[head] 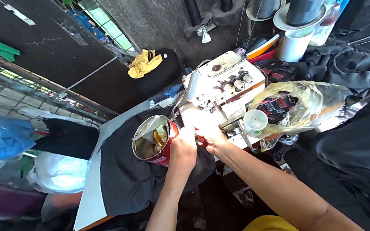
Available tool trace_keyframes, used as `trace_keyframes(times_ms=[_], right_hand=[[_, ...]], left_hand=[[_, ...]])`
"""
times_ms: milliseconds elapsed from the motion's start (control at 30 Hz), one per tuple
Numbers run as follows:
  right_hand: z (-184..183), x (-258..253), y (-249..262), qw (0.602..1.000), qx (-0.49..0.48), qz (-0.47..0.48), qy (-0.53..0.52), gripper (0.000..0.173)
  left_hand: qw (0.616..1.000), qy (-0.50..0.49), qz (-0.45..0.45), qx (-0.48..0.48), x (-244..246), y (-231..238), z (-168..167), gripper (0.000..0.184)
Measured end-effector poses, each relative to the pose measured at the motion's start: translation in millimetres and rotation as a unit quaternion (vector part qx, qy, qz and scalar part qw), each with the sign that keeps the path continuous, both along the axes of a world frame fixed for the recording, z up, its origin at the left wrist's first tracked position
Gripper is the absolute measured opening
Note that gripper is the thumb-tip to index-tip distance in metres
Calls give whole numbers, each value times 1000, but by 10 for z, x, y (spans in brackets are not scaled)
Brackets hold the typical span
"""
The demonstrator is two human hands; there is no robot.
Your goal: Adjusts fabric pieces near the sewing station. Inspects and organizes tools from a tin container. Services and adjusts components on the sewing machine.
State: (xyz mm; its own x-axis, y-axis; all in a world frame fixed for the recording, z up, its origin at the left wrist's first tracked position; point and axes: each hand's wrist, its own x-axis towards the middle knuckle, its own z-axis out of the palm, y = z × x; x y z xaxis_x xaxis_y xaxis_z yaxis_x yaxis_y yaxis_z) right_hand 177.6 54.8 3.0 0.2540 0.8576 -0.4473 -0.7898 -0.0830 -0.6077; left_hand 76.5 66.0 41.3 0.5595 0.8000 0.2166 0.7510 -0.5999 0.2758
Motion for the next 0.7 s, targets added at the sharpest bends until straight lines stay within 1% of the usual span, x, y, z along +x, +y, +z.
trace_keyframes(times_ms=[33,67,100,133,167,200,233,267,300,333,367,400,433,467,500,533,600,633,667,700], right_hand=[[-6,5,-3,1000,5,14,-1,15],[-21,0,-7,1000,16,19,1,17],[-28,-9,-15,999,31,13,8,19],[-31,-19,-25,999,50,2,16,22],[-37,-31,-29,997,70,-8,29,27],[-50,-42,-25,995,87,-14,42,31],[-66,-47,-18,994,97,-16,54,34],[-82,-49,-12,993,100,-16,61,33],[-83,-54,-14,993,94,-24,64,31],[-70,-59,-21,994,85,-33,64,28],[-44,-66,-30,994,73,-41,66,26],[-14,-73,-38,995,61,-46,69,24],[20,-73,-45,995,48,-50,72,23],[50,-70,-47,995,35,-55,74,21],[60,-64,-43,995,28,-62,72,20],[55,-55,-34,995,25,-69,69,19],[6,-16,-16,996,27,-63,50,17],[-30,2,-19,998,30,-51,39,18],[-59,24,-19,999,33,-30,27,18],[-81,45,-16,999,40,-10,19,17]], left_hand=[[996,-44,33,-77,14,9,14,25],[972,-116,69,-193,25,31,23,26],[916,-217,92,-324,39,53,24,28],[835,-311,100,-442,48,73,43,33],[751,-379,96,-532,36,103,62,37],[678,-428,88,-592,19,140,66,41],[628,-458,91,-622,18,164,72,43],[610,-473,105,-627,32,167,77,44],[628,-472,118,-608,48,156,75,43],[675,-456,122,-567,59,140,55,41],[742,-419,123,-509,58,130,30,36],[818,-357,122,-434,51,119,15,33],[894,-266,113,-341,34,98,28,30],[952,-165,97,-237,12,56,67,30],[982,-88,69,-152,-7,3,91,32],[995,-41,37,-88,-14,-46,85,35],[1000,2,-15,-6,-23,-66,24,36],[1000,2,-22,-5,-30,-48,-9,34],[999,-18,-12,-45,-26,-31,-13,33],[991,-59,15,-121,-9,-13,-2,33]])
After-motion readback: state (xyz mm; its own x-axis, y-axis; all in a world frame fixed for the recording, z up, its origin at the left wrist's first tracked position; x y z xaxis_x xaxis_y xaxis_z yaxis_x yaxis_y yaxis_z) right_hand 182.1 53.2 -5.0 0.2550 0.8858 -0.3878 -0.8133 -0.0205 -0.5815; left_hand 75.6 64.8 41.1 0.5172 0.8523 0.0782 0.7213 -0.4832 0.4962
